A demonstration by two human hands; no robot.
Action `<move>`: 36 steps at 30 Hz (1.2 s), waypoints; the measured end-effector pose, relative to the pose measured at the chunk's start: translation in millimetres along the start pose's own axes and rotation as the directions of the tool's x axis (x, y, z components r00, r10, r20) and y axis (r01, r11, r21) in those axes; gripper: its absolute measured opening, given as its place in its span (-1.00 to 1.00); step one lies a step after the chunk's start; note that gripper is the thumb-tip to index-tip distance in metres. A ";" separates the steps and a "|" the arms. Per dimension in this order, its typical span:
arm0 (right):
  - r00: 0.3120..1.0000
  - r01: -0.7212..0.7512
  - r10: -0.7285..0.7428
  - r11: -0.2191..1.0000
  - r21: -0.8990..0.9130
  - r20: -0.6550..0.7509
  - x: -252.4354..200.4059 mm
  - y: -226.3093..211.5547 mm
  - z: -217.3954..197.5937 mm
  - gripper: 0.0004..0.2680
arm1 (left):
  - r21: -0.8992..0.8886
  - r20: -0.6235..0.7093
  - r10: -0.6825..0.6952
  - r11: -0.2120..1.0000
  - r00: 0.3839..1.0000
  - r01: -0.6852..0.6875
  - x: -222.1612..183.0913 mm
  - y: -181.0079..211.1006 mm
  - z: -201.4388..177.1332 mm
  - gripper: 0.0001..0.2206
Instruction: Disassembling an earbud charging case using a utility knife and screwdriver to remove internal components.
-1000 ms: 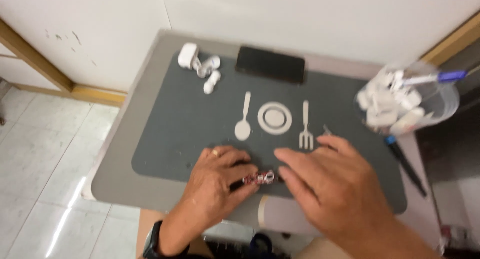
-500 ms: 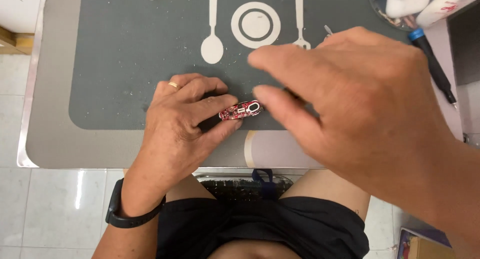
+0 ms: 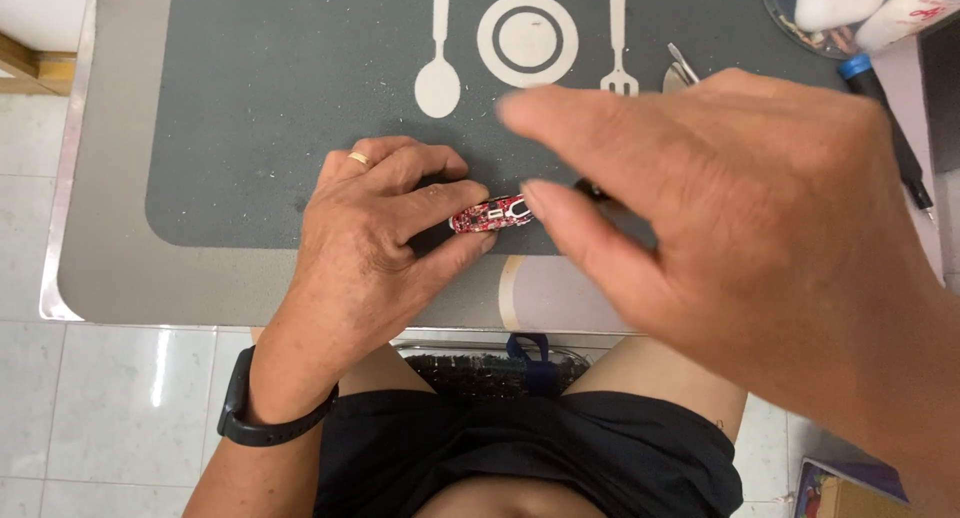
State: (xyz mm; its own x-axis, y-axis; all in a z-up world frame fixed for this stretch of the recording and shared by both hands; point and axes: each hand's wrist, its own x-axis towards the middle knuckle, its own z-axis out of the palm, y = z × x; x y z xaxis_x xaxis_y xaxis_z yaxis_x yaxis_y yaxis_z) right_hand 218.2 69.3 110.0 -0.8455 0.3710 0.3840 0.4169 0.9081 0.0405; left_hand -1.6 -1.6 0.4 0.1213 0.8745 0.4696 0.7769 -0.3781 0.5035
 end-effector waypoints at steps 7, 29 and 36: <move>1.000 -0.001 -0.003 0.987 0.160 0.028 6.6 -3.5 -3.2 -0.64 | -0.006 -0.025 0.004 1.000 1.000 -0.004 0.2 3.1 -2.8 -0.85; 0.997 0.071 -0.065 0.981 0.182 -0.042 8.6 0.1 -7.8 -0.71 | 0.017 -0.030 -0.027 0.999 0.999 0.027 2.2 5.5 -0.6 -0.83; 0.999 0.039 -0.043 0.986 0.160 0.024 7.5 0.0 -9.6 -0.65 | 0.032 -0.020 0.000 0.999 1.000 0.001 2.0 4.7 -0.4 -0.79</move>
State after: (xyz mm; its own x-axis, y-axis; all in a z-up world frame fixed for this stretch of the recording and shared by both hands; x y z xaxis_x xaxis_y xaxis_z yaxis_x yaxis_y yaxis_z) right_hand 215.0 70.2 121.7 -0.8704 0.3361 0.3597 0.3250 0.9411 -0.0931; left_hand 2.0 -1.8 4.0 0.1086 0.8682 0.4842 0.7963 -0.3675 0.4804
